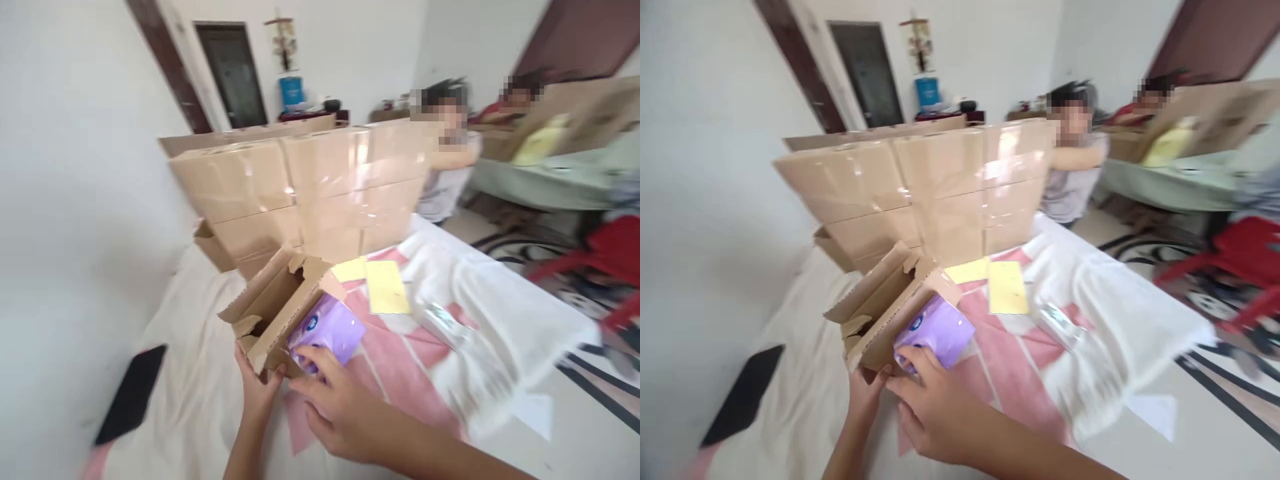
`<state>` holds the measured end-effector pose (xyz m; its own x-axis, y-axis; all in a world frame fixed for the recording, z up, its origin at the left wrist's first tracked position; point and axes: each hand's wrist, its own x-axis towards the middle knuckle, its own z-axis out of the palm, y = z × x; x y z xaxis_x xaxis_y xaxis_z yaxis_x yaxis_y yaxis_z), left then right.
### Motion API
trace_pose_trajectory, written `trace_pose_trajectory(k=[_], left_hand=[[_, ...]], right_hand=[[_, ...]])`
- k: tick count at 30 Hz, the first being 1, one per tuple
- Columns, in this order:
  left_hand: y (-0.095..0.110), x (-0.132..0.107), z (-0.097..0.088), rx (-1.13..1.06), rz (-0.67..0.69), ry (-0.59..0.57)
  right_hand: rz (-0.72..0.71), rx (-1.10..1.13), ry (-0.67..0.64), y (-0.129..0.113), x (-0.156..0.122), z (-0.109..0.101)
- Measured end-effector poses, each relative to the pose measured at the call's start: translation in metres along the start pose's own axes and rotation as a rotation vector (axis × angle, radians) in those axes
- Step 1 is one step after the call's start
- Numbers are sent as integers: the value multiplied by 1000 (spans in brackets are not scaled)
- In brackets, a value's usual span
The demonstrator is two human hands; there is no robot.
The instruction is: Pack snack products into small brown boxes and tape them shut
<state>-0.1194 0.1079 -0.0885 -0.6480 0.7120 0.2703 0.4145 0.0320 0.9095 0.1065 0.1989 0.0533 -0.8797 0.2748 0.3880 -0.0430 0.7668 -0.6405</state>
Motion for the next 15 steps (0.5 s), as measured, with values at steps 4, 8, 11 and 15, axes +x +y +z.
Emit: trace_pose_trajectory(k=[4, 8, 11, 15], left_hand=[[16, 19, 55, -237, 11, -208], [24, 25, 60, -232, 25, -310], [21, 20, 56, -265, 53, -318], [17, 17, 57, -317, 49, -333]], right_hand=[[222, 17, 143, 8, -69, -20], [271, -162, 239, 15, -94, -29], [294, -392, 275, 25, -94, -26], [452, -562, 505, 56, -90, -17]])
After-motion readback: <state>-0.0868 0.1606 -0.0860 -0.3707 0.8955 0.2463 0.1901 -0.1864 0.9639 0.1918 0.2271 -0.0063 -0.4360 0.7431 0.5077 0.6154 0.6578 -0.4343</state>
